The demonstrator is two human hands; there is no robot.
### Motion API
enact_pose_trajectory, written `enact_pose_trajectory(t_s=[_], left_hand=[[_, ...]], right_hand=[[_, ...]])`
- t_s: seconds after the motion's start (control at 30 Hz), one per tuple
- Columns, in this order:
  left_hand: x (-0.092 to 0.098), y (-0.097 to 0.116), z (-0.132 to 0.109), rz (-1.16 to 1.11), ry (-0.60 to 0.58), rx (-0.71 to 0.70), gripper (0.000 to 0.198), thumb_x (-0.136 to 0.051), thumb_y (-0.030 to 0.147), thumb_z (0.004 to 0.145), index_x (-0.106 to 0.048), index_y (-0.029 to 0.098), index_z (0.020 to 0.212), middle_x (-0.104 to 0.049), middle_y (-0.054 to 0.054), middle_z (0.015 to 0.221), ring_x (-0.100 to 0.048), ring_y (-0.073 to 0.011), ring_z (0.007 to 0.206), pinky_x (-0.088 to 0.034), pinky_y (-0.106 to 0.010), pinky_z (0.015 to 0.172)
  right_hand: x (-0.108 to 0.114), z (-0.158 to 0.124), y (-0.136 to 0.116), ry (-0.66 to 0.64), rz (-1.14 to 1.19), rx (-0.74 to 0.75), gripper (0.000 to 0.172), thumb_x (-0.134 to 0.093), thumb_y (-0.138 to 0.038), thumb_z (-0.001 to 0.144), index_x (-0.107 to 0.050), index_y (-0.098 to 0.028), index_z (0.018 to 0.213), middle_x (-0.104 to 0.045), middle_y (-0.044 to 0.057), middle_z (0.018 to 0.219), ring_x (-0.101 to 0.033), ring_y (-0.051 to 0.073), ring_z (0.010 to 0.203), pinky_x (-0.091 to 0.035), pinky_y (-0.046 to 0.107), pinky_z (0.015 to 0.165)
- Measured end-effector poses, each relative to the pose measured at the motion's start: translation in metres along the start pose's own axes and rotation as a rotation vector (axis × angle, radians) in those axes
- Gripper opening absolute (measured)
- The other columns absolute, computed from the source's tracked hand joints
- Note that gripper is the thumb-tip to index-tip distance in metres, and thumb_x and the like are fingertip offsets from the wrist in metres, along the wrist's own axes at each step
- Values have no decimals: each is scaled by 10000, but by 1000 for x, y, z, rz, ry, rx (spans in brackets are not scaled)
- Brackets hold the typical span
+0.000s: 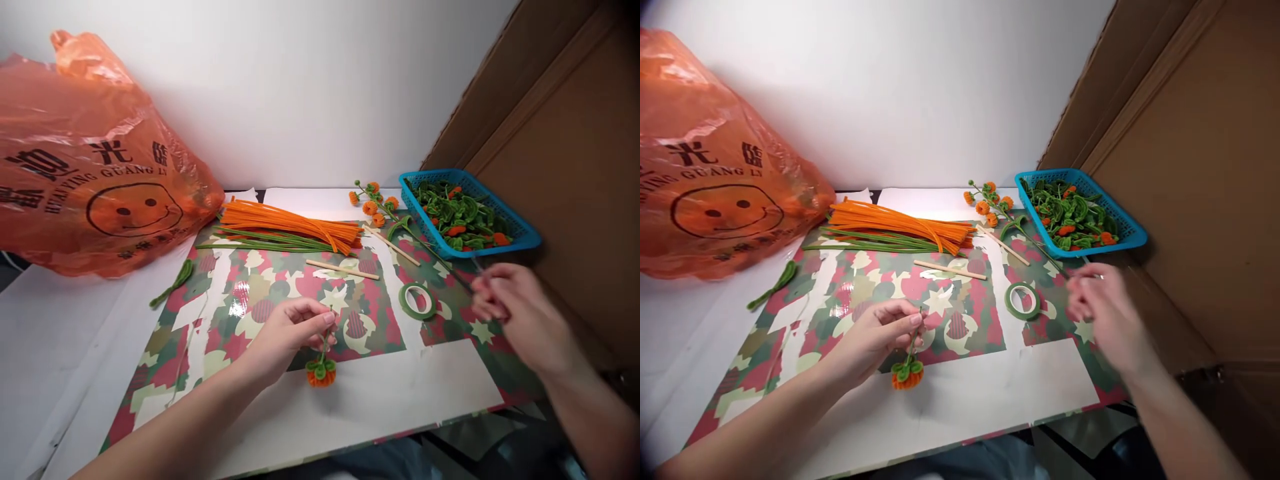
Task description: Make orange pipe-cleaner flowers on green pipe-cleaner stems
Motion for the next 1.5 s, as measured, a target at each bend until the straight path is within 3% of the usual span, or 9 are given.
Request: enact_pose_trajectory(t_s=[0.07, 0.13, 0.2, 0.3, 0.63, 1.1, 1.5], left_hand=[[3, 2, -1, -1, 15, -13, 220, -738, 339, 735, -631, 158, 667, -622, 0, 613, -590, -104, 540, -431, -208, 510], [5, 5, -2, 4, 28, -30, 213, -731, 339, 745, -636, 160, 679, -629, 1, 618, -594, -102, 548, -429, -204, 517], [8, 7, -3, 3, 35, -51, 206, -729, 338, 750, -644, 161, 690, -635, 1, 620, -598, -103, 559, -432, -201, 523], [13, 7, -2, -7, 50, -65, 200, -726, 339, 756, -659, 158, 705, -649, -7, 640, -595, -100, 570, -442, -198, 534], [9, -2, 2, -117, -8, 40, 187, -747, 295, 745, -666, 138, 685, -628, 18, 586, -572, -72, 529, -447, -166, 513], [15, -11, 5, -36, 22, 76, 208, -722, 318, 766, -651, 136, 694, -611, 15, 607, -543, -63, 524, -433, -165, 506], [9, -11, 4, -7, -13, 109, 258, -730, 343, 741, -620, 133, 641, -582, 23, 576, -510, -51, 490, -401, -155, 479]], right_hand=[[-76, -13, -24, -335, 163, -39, 258, -364, -481, 929, -455, -260, 1026, -413, -27, 687, -324, 109, 493, -282, 251, 458], [-141, -32, -47, -652, 146, -10, 363, -356, -524, 936, -519, -205, 876, -338, -44, 612, -299, 103, 504, -246, 235, 457], [-177, -42, -63, -755, 108, 66, 425, -344, -522, 948, -499, -180, 750, -388, -28, 617, -340, 103, 542, -257, 232, 481], [-200, -45, -73, -805, 143, 133, 453, -345, -509, 953, -383, -180, 644, -349, -34, 592, -319, 99, 562, -250, 230, 498], [-211, -45, -60, -822, 202, 71, 433, -365, -486, 960, -423, -173, 668, -359, -37, 607, -313, 93, 579, -242, 245, 525], [-212, -45, -55, -800, 225, 0, 456, -391, -505, 940, -356, -186, 616, -306, -42, 583, -281, 99, 569, -219, 258, 512], [-213, -48, -58, -824, 216, 11, 428, -389, -478, 948, -441, -172, 653, -358, -32, 617, -318, 103, 598, -244, 257, 541]])
Point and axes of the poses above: each hand's wrist, its own z-axis towards the middle knuckle, its own x-axis out of the back of the hand, y = z × x, the point moved 9 cm from there along z, towards the middle knuckle
